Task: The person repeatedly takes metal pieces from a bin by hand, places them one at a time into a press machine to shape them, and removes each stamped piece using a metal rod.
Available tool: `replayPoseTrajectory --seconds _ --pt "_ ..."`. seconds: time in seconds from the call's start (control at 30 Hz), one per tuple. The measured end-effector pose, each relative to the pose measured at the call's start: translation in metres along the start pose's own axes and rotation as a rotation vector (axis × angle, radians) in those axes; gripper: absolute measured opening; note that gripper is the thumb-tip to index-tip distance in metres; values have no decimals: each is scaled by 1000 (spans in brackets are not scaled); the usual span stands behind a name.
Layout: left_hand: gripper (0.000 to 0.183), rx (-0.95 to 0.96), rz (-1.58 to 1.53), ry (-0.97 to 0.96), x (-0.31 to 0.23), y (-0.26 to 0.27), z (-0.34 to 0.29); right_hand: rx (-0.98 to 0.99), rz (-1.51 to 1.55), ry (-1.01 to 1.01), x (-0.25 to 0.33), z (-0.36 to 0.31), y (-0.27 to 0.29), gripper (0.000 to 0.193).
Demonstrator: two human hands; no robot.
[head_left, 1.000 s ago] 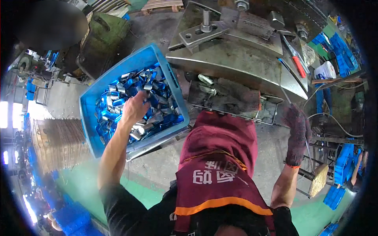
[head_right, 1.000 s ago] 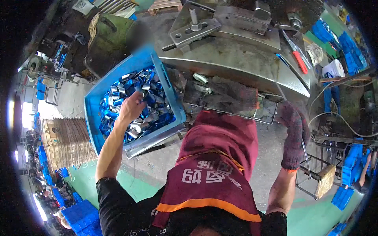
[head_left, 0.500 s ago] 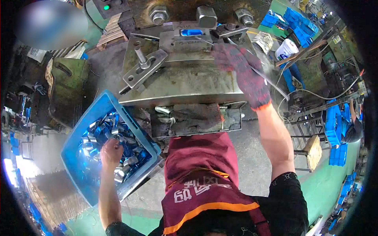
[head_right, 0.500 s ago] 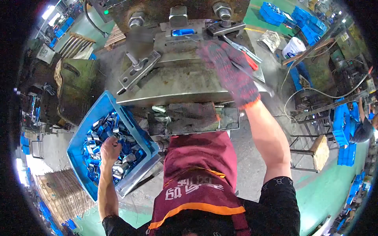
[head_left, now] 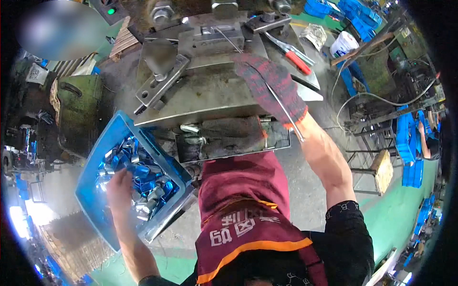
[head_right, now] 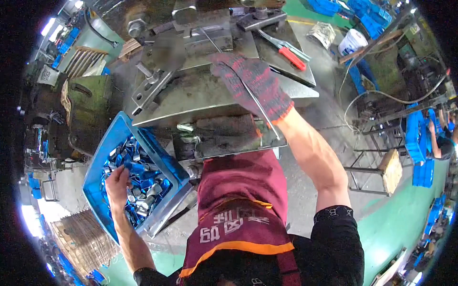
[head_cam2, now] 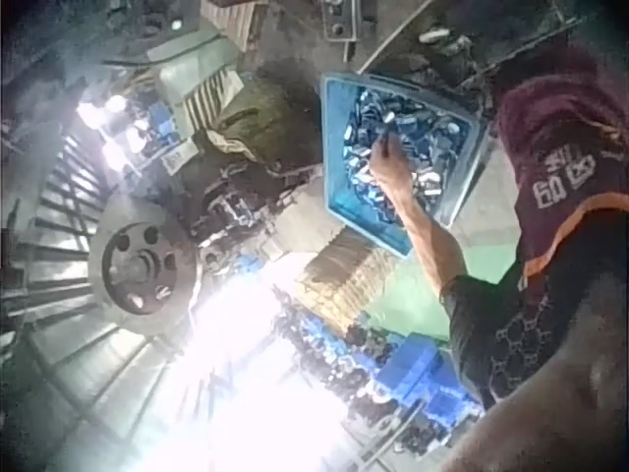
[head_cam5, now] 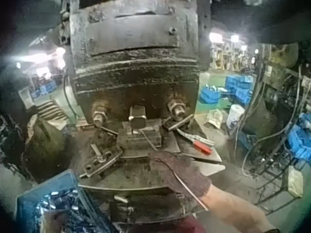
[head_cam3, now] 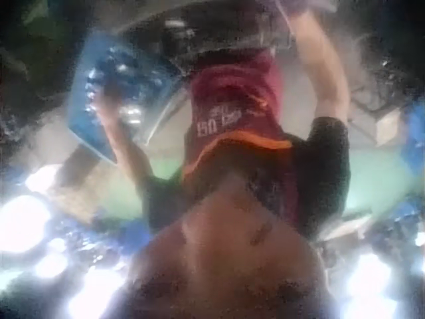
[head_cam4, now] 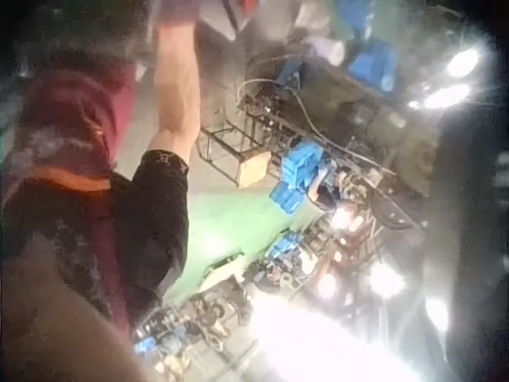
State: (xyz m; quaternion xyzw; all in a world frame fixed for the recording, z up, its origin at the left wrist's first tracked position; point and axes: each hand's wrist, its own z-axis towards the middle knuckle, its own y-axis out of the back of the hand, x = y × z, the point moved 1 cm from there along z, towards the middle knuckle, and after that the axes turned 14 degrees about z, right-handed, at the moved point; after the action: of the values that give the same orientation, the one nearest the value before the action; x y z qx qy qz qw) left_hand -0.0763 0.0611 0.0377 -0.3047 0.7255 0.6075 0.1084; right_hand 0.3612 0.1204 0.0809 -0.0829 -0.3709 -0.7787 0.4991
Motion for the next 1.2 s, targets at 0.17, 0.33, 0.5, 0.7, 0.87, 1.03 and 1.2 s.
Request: replayPoseTrajectory --seconds 0.17,0.33,0.5,0.7,0.87,1.03,1.2 --pt "22 -96 -358 -261 -90 -34 18 -130 66 -97 24 -48 17 25" --pt "32 91 -754 -373 -200 -84 60 -182 243 -384 50 -80 35 25" --pt "32 256 -912 -372 -287 -109 100 -152 274 -571 65 -87 40 27" --pt "35 231 -993 -318 -295 -124 122 -122 305 -598 69 -90 33 28" --pt "36 191 -863 -392 -229 -109 83 -118 358 -583 69 -84 25 28" --pt "30 44 -622 -263 -122 -87 39 -67 420 -528 54 -88 9 29" --pt "26 -264 -58 -99 -27 -42 8 -154 565 -563 63 -108 6 35"
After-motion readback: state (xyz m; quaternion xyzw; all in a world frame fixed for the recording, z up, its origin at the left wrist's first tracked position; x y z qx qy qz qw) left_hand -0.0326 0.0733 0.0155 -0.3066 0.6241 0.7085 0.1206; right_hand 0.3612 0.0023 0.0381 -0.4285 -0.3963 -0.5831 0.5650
